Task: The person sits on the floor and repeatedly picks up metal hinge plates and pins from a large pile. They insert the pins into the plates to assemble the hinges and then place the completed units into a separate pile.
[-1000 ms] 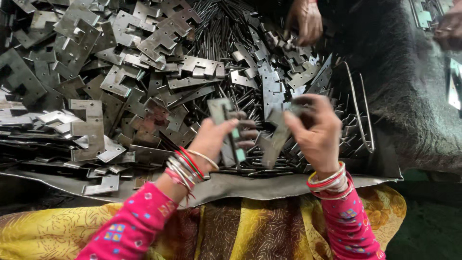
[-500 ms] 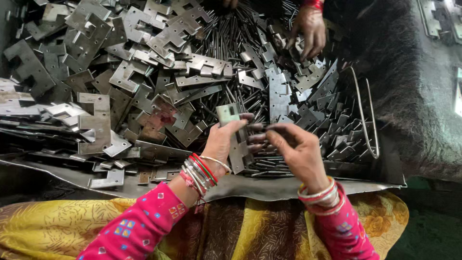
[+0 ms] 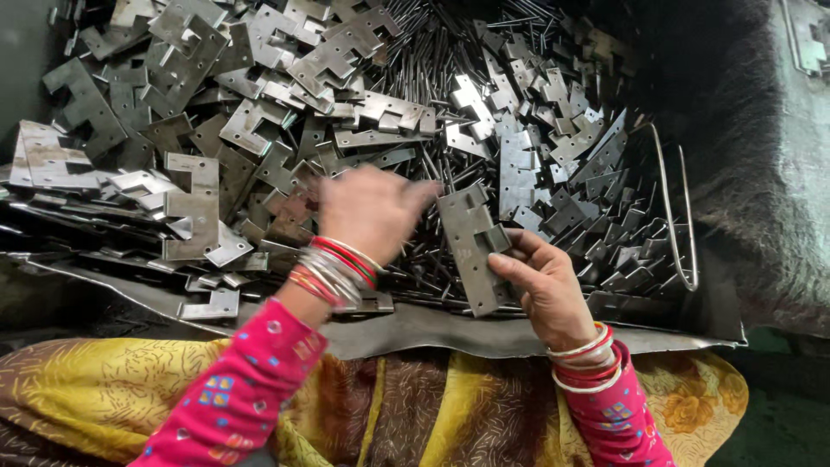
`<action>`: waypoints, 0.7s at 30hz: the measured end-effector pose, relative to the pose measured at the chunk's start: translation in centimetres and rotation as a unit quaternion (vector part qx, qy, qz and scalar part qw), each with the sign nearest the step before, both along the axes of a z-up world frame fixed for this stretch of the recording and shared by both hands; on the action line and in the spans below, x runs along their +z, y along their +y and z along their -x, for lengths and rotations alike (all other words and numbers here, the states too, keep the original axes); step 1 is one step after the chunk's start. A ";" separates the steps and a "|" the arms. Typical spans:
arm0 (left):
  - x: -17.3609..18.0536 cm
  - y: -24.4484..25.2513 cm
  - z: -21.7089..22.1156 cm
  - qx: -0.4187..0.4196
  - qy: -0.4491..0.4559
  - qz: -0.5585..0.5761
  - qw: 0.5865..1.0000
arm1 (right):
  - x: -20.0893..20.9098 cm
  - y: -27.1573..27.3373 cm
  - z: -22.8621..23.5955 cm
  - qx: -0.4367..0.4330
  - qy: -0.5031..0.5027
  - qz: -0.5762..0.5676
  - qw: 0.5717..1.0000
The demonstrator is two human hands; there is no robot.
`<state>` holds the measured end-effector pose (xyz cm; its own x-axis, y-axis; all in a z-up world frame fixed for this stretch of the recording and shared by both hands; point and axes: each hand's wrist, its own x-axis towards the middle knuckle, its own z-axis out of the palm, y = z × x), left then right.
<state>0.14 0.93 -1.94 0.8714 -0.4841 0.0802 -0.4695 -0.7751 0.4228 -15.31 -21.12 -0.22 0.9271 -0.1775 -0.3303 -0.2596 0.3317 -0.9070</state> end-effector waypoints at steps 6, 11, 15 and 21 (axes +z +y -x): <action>-0.1 6.1 -4.9 0.133 -0.107 -0.181 0.969 | 1.7 0.2 -0.5 -0.066 -0.020 0.023 0.997; 4.0 7.5 -5.8 0.010 -0.028 0.048 0.998 | 4.0 -3.4 -0.8 -0.176 -0.048 0.194 0.964; 8.9 8.7 -6.4 -0.013 0.079 0.251 0.965 | 4.8 -13.3 -0.5 -0.262 -0.153 0.338 0.891; 12.1 7.4 -7.1 0.016 0.211 0.485 0.849 | 5.5 -37.5 -3.6 -0.361 -0.088 0.707 0.602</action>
